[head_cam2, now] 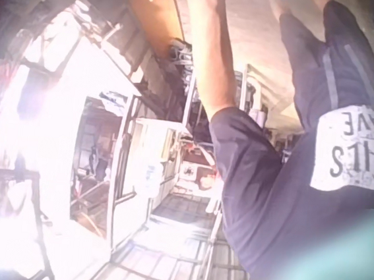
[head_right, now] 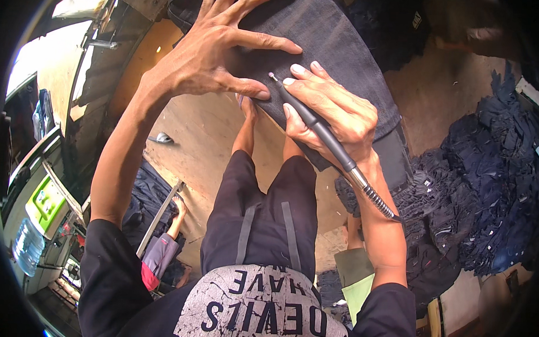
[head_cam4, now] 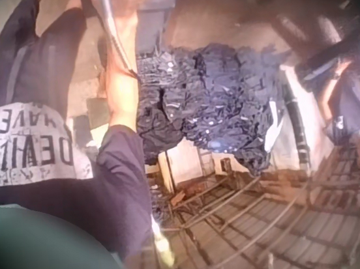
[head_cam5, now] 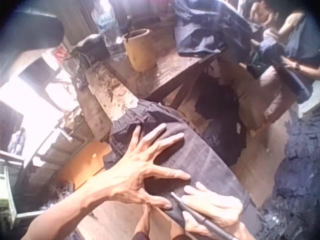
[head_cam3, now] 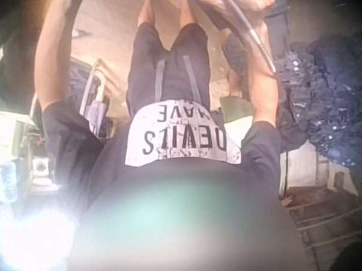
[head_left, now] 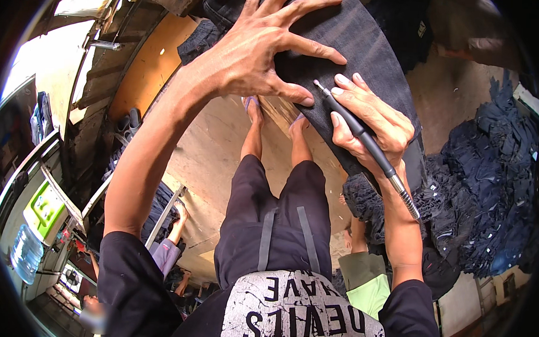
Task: The person uses a handheld rotary tool to distress a pair of dark denim jeans on a wooden workbench. They repeatedly scrape the fabric to create a worn texture, then shake the garment to remove loose fibers before continuing the process.
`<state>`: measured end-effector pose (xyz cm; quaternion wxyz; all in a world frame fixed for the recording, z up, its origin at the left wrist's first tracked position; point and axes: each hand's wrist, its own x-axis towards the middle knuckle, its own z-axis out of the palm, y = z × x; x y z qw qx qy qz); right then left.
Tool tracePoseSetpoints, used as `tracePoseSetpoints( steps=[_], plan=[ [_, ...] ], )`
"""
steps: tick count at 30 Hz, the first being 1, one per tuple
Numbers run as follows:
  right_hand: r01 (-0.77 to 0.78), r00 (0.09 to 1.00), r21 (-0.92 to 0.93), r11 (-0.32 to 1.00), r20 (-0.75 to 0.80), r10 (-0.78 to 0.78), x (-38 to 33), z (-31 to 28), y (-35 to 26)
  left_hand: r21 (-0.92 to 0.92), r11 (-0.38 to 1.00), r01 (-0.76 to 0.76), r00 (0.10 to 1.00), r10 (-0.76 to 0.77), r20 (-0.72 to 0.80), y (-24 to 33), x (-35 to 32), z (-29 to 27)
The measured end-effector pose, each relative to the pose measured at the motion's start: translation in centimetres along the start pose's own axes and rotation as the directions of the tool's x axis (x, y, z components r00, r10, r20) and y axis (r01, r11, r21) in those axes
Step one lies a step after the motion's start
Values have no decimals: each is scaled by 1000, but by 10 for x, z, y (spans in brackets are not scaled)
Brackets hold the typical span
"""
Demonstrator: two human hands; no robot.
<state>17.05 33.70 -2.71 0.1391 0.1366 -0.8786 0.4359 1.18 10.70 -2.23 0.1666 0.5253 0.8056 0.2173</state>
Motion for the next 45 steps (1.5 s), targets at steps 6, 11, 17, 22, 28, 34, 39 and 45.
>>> tracePoseSetpoints(
  steps=[6,11,17,22,28,34,39,45],
  plan=[
    [-10,999,-17,1000,-47,9,-2,0,1,-32,999,15,1000,-14,18,0,1,-2],
    [-24,997,-56,998,-73,20,-6,-1,2,-5,999,36,999,-36,36,2,1,-3],
    [-47,991,-66,997,-126,39,-9,-1,1,-26,999,48,998,-46,53,1,1,-4],
    [-80,990,-57,995,-121,73,-12,-4,-3,4,999,37,998,-37,42,1,1,-2],
    [-125,989,-64,990,-91,119,-11,-10,-7,20,999,34,998,-35,43,3,2,-2],
    [-101,988,-40,994,-124,95,-1,7,-11,-45,997,66,996,-63,69,4,3,-7],
    [-100,988,-124,987,-133,83,3,16,-11,34,999,37,998,-39,52,1,2,-3],
    [-109,986,-121,987,-138,92,3,16,-11,17,999,27,999,-27,24,-3,0,2]
  ],
)
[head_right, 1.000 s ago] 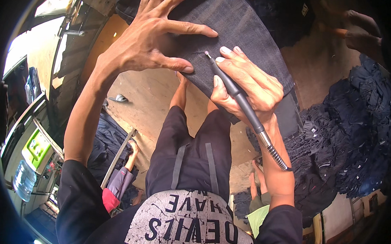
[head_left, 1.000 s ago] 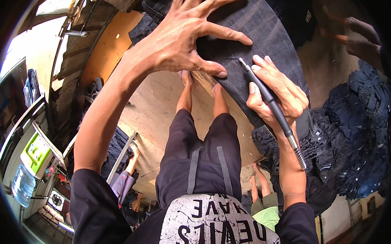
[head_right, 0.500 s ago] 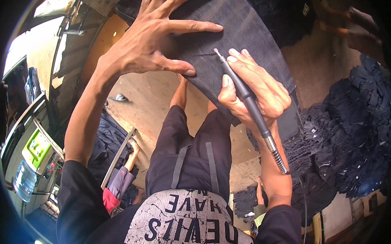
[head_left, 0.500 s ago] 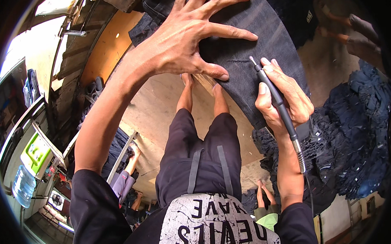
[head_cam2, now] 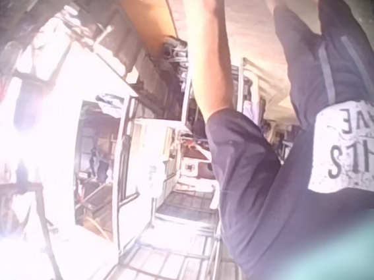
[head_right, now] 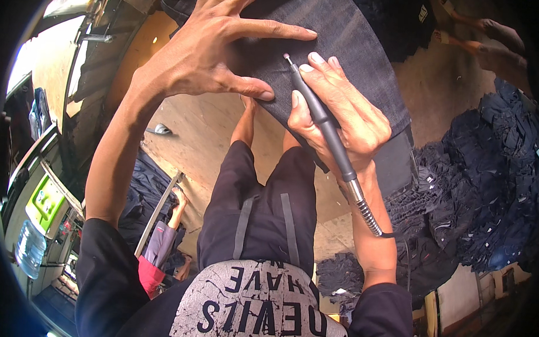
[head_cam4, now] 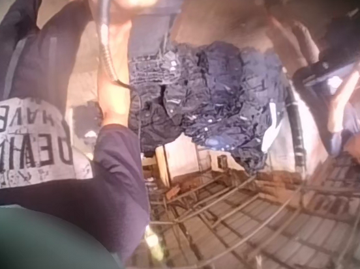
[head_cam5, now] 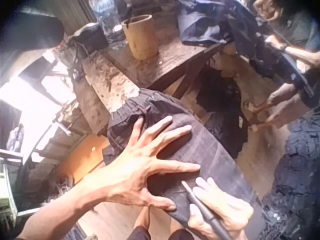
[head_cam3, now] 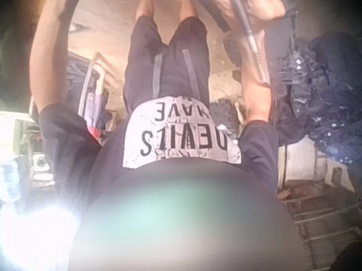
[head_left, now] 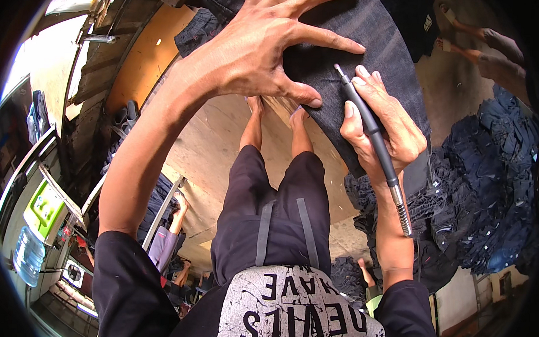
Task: The person uses a handheld rotary tool to distress a pair of dark denim jeans on a wooden workbench. They repeatedly scrape the fabric to create a worn texture, then shake the garment to remove loose fibers before continuing the process.
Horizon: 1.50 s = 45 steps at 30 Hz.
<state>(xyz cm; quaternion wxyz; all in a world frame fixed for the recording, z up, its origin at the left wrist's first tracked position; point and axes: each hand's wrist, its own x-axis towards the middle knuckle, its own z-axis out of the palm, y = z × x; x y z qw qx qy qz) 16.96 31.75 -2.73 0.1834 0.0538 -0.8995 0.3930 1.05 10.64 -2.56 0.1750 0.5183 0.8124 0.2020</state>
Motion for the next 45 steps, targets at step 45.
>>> tracePoseSetpoints(
  steps=[45],
  plan=[
    [-201,976,244,949,-38,216,-27,-25,4,45,999,-17,999,19,-37,1,-2,1]
  ],
)
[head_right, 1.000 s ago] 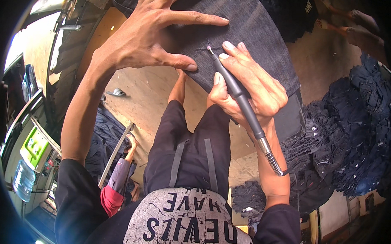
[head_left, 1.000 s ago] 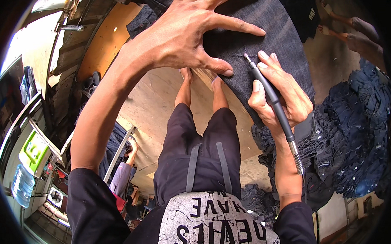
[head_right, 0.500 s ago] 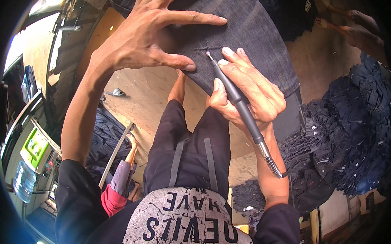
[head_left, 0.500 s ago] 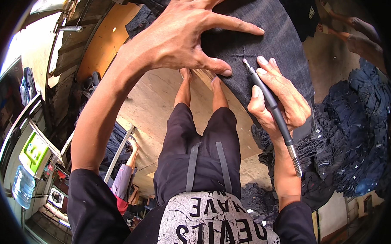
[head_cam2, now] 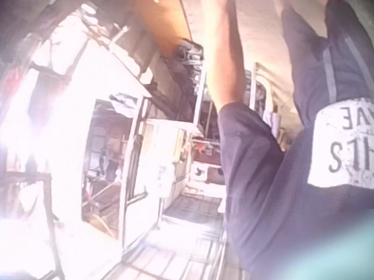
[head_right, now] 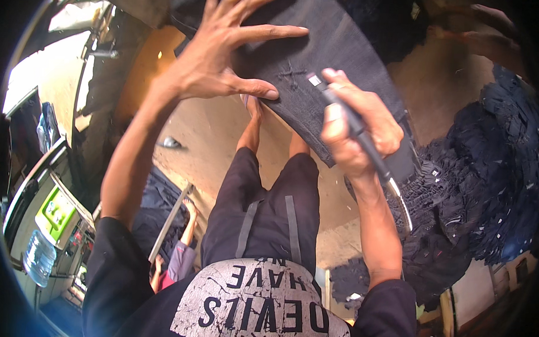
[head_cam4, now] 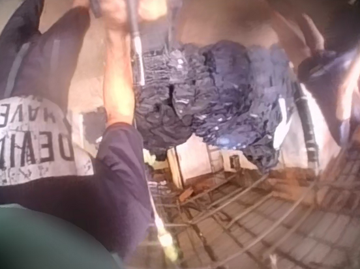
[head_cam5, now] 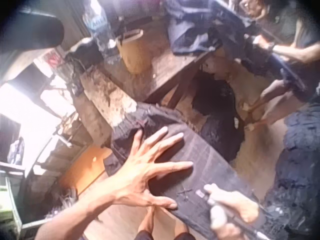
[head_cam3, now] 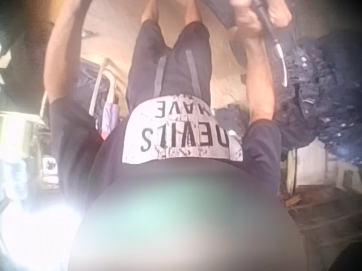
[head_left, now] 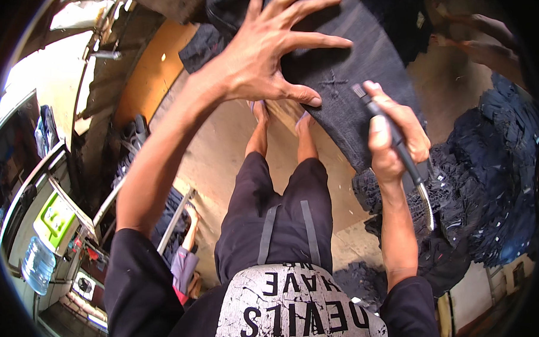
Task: The person uses a handheld rotary tool to distress a pair of dark denim jeans on a wooden workbench. They repeatedly scrape the fabric to create a worn texture, then shake the garment to remove loose fibers before continuing the process.
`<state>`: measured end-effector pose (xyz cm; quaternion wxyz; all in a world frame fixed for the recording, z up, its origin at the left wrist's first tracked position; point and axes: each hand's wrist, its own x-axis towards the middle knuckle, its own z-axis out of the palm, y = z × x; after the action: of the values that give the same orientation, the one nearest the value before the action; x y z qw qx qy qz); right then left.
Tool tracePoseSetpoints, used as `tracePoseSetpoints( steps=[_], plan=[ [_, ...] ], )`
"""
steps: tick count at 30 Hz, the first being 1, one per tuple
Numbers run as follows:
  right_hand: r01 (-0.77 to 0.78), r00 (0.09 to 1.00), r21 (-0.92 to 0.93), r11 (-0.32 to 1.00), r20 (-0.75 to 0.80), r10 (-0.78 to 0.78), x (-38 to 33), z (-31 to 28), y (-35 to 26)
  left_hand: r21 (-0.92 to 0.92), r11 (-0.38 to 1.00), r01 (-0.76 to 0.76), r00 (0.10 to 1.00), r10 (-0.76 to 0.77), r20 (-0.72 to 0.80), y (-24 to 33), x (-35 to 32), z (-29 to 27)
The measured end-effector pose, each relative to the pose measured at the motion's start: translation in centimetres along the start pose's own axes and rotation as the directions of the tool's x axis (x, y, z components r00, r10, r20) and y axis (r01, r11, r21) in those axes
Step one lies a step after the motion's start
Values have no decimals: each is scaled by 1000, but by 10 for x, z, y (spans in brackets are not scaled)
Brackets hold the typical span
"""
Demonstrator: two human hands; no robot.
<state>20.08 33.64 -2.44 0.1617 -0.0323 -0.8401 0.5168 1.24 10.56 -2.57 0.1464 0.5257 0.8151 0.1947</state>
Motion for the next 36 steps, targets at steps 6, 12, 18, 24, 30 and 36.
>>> tracePoseSetpoints(
  steps=[6,12,18,24,30,36],
  plan=[
    [-164,835,165,973,-501,226,-43,-44,-23,-379,886,268,574,-463,-675,-12,-12,-21],
    [-380,764,-122,917,-600,237,-80,-51,-36,-367,676,639,642,-732,-230,-45,32,-56],
    [-372,806,-91,924,-526,272,-39,-50,15,-882,112,458,653,-715,248,-32,44,-49],
    [-132,776,-243,961,-629,-52,-110,-155,33,-709,597,376,896,-429,114,81,94,-46],
    [-506,514,-411,758,-850,-118,-222,-324,-38,-877,75,475,861,-247,445,324,80,145],
    [-407,748,-589,698,-654,-116,-220,-327,-87,-624,-469,625,609,-208,766,384,41,312]
  ],
)
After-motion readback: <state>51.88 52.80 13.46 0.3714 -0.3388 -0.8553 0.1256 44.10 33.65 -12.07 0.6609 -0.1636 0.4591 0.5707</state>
